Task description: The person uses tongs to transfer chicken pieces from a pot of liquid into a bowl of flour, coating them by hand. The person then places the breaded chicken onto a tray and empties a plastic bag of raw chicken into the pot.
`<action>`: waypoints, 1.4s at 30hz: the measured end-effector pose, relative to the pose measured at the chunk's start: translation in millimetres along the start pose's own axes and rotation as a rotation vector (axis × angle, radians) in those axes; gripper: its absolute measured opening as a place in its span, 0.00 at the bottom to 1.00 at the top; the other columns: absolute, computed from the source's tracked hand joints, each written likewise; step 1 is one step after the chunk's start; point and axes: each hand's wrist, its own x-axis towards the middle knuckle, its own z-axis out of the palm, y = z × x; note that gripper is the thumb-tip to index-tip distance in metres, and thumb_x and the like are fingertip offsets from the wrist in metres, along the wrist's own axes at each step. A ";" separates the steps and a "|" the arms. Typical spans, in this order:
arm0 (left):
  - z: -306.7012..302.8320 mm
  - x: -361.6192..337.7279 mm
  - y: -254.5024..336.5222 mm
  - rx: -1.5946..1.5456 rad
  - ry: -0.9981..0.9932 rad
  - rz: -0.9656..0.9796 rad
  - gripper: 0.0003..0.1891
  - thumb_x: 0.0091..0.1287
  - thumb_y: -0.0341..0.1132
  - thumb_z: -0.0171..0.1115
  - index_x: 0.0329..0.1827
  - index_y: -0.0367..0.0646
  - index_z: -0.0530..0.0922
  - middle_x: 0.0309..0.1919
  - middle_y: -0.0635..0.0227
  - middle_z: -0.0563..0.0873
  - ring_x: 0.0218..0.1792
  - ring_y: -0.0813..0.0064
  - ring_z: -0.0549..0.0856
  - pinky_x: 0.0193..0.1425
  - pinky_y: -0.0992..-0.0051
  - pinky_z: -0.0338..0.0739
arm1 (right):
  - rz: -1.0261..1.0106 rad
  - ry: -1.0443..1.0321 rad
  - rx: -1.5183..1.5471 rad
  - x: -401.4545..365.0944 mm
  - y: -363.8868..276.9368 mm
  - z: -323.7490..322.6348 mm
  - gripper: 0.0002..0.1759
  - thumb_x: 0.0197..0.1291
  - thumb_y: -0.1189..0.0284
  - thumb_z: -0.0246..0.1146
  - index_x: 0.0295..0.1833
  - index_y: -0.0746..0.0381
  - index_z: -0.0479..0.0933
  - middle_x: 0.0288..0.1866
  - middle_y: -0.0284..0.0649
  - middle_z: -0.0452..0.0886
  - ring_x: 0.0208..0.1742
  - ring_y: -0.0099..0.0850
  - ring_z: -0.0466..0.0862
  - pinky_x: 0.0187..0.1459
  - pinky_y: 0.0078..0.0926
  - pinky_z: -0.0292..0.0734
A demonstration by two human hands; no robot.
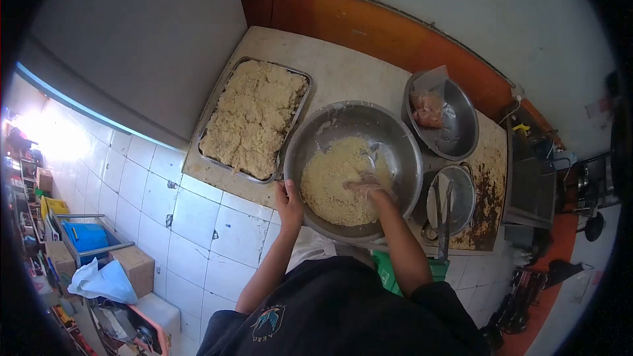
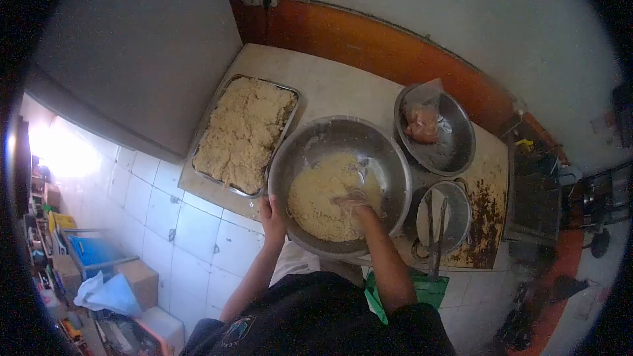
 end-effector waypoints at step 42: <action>0.7 -2.6 0.6 0.030 -0.025 -0.044 0.14 0.75 0.43 0.50 0.34 0.42 0.68 0.23 0.74 0.69 0.27 0.83 0.66 0.31 0.78 0.64 | -0.435 0.532 -0.768 -34.9 -23.8 36.0 0.40 0.63 0.47 0.51 0.75 0.54 0.54 0.77 0.54 0.48 0.74 0.54 0.53 0.71 0.54 0.48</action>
